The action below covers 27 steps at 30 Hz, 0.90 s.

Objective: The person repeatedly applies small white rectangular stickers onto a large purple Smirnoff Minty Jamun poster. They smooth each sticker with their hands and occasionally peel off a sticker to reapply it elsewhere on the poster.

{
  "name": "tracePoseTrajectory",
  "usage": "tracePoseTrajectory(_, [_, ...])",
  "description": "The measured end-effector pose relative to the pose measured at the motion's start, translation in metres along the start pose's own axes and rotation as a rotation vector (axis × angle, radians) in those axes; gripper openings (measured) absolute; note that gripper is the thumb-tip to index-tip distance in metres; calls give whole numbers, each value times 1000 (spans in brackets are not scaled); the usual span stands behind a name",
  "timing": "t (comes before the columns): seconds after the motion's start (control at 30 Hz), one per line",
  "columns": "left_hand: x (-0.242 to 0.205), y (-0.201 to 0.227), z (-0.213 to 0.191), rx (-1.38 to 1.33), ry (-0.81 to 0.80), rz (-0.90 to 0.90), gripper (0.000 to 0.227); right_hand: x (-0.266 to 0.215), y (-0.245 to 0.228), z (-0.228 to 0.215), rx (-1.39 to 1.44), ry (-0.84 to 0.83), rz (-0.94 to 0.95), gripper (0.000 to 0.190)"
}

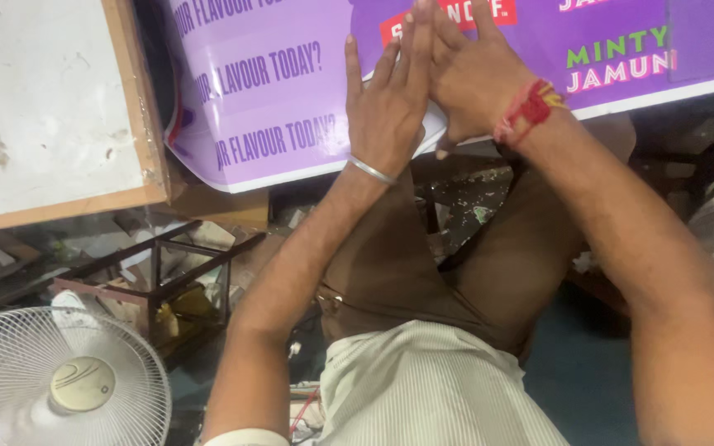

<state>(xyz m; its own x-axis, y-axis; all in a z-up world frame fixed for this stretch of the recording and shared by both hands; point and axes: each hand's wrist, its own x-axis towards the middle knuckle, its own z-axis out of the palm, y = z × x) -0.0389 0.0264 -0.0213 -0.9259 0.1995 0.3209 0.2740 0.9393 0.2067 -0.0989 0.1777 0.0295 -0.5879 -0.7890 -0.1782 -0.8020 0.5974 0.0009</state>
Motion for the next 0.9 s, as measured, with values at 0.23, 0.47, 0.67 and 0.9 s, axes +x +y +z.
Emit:
tracePoseTrajectory(0.23, [-32,11,-28,-66,-102,-66,83,-31,-20,10,-164,151,60,115])
tracePoseTrajectory(0.47, [-46,28,-34,-114,-36,-297,98,-40,-44,21,-311,219,159,101])
tracePoseTrajectory(0.67, [-21,34,-30,61,-257,-228,92,-40,-42,21,-202,306,191,74])
tracePoseTrajectory(0.9, [-69,15,-40,-400,35,-207,100,-50,-59,28,-44,303,257,99])
